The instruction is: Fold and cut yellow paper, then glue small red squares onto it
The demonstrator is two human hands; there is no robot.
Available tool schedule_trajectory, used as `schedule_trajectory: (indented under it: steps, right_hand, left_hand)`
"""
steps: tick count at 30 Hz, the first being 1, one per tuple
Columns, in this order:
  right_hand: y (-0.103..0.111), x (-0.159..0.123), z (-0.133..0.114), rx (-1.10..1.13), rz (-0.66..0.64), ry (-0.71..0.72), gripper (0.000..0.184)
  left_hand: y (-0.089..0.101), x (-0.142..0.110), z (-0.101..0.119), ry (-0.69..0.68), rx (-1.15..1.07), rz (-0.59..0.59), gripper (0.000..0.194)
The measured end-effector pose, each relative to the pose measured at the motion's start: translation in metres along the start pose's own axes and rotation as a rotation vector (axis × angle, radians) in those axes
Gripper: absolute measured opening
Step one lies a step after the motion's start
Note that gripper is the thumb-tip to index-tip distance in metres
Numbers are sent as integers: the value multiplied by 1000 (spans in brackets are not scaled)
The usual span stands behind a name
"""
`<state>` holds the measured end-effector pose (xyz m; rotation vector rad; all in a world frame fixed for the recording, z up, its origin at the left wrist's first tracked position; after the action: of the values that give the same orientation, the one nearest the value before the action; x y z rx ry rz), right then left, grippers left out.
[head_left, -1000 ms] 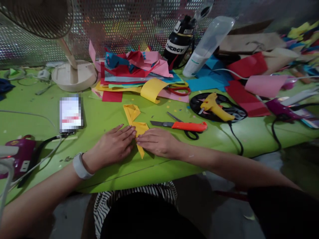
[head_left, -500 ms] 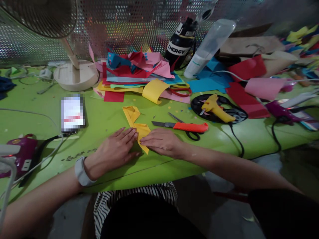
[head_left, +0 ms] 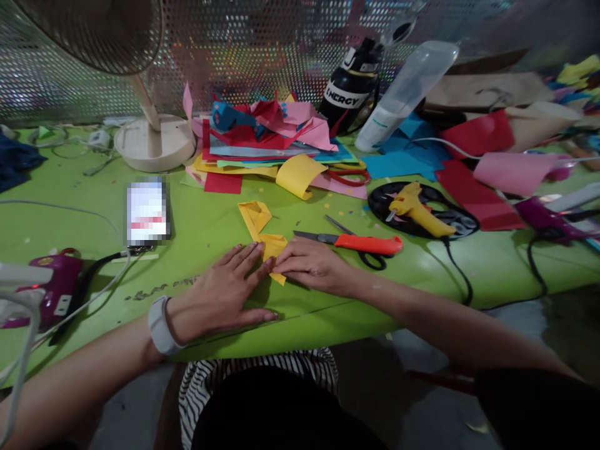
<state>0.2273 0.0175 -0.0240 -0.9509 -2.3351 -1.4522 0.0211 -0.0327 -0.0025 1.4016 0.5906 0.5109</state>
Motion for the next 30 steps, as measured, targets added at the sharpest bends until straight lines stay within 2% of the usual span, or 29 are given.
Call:
schedule_trajectory:
  steps: [5, 12, 16, 20, 25, 28, 30]
  right_hand:
    - [1, 2, 0, 120, 31, -141, 18]
    - [4, 13, -1, 181, 13, -415, 23]
    - [2, 19, 5, 199, -27, -552, 22]
    - [-2, 19, 6, 202, 12, -611, 21]
    - [-5, 16, 5, 192, 71, -605, 26]
    - [-5, 16, 6, 197, 78, -616, 28]
    - [-6, 16, 6, 198, 61, -635, 25]
  left_hand:
    - [1, 2, -5, -12, -25, 0, 80]
    - [1, -1, -8, -36, -30, -23, 86]
    - [0, -4, -13, -35, -33, 8, 87]
    - [2, -4, -16, -35, -48, -19, 87]
    - [10, -4, -22, -13, -57, -1, 85]
    - [17, -2, -24, -20, -60, 1, 77]
    - [22, 0, -25, 44, -54, 24, 66]
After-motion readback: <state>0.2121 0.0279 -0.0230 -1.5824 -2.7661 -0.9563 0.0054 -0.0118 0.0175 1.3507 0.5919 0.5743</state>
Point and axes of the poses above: each hand's wrist, its own x-axis towards the middle knuckle, its own y-axis out of the back of the hand, z = x × y, the point moved 2 cm from there along x, towards the middle knuckle, and after that the axes turned 3 degrees about x, right-handed, at the moved point
